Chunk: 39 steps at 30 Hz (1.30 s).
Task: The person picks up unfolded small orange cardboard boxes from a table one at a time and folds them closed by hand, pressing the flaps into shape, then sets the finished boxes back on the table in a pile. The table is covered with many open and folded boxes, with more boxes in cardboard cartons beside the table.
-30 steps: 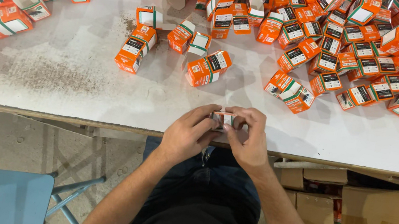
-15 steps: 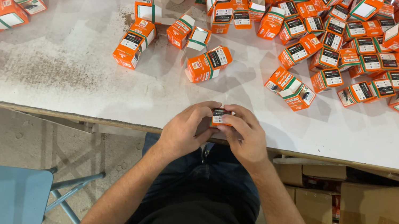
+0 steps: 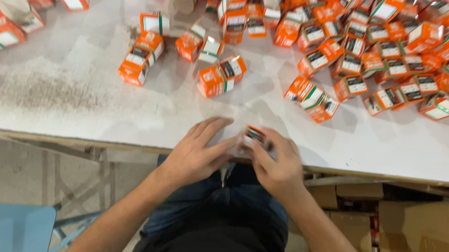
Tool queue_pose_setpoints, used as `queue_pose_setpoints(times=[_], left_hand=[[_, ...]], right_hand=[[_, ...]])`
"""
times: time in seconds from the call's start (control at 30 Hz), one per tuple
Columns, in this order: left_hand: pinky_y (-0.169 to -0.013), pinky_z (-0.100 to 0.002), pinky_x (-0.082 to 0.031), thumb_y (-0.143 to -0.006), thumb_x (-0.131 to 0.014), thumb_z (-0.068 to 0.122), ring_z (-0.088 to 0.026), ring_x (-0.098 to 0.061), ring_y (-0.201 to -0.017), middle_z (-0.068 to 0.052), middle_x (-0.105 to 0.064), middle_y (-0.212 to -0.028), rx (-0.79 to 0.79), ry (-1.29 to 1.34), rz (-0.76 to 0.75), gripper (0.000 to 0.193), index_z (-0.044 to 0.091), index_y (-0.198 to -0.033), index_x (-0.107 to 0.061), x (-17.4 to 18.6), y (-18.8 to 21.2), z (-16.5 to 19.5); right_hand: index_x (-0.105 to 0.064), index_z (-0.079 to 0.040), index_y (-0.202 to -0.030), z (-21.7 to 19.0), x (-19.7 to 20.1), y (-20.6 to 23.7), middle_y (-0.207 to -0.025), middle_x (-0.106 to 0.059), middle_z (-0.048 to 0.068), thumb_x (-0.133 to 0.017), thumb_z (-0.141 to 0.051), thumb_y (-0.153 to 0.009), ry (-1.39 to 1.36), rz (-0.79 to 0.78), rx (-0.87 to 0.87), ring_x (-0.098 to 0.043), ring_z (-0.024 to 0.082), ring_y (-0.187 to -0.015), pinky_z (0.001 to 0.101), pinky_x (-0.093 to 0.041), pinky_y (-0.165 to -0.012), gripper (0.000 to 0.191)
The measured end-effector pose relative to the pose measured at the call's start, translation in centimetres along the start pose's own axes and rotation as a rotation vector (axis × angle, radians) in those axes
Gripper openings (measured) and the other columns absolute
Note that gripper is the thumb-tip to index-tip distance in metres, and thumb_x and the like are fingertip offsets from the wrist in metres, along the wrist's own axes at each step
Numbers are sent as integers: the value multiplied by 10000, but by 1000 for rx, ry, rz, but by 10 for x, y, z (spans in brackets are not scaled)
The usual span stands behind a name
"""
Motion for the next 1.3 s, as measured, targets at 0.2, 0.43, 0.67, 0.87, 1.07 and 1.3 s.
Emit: queue_pose_setpoints(times=[0.2,0.43,0.67,0.87,1.07,1.3], left_hand=[[-979,-432,-538,-878,-801,87,-342,-622,-1151,-163,-604,-1341,223,-29,65,404,104,-1257,-664,31,-25,-55],[-1055,-469,-506,-807,-827,142,-378,-574,-1265,-144,-605,-1335,-167,14,-74,653,63,-1401,-566,-33,-101,-42],[-992,-451,-496,-864,-785,197,-289,-592,-1205,-73,-637,-1204,-230,-129,-270,517,96,-1337,-603,-100,-129,-37],[-872,-492,-508,-588,-756,379,-271,-642,-1067,-22,-674,-1085,-338,-413,80,568,143,-1095,-657,-34,-136,-82],[-733,-543,-527,-1007,-736,363,-434,-667,-898,-215,-693,-965,513,-411,16,525,7,-1312,-501,25,-185,-218],[-717,-524,-530,-790,-724,36,-375,-684,-869,-145,-702,-884,500,-333,146,486,99,-1232,-531,4,-180,-239]], right_hand=[[-716,-60,-1226,86,68,41,-1375,-640,117,-725,-79,-922,360,18,-345,-650,308,-1035,469,-490,-933,304],[-621,-29,-1352,122,67,-16,-1254,-628,164,-785,-303,-906,248,-14,-267,-580,380,-1102,521,-431,-1000,549],[-614,-16,-1319,82,49,-17,-1197,-665,178,-765,-209,-856,-8,-76,-308,-610,374,-1076,470,-499,-945,523],[-591,-16,-1332,88,66,18,-1117,-664,172,-797,-141,-874,-30,77,-594,-657,318,-942,406,-540,-870,517],[-475,-5,-1368,61,12,16,-1263,-647,165,-811,-186,-845,-408,-38,-681,-653,260,-1189,393,-523,-1010,647],[-478,22,-1406,38,-2,-11,-1396,-534,234,-902,-198,-657,-117,15,-452,-483,427,-1298,478,-372,-1070,888]])
Point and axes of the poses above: each hand's wrist, its own y-axis away from the middle knuckle, its own x-axis out of the back of the hand, z = x × y, the point moved 4 cm from there along -y, towards the middle knuckle
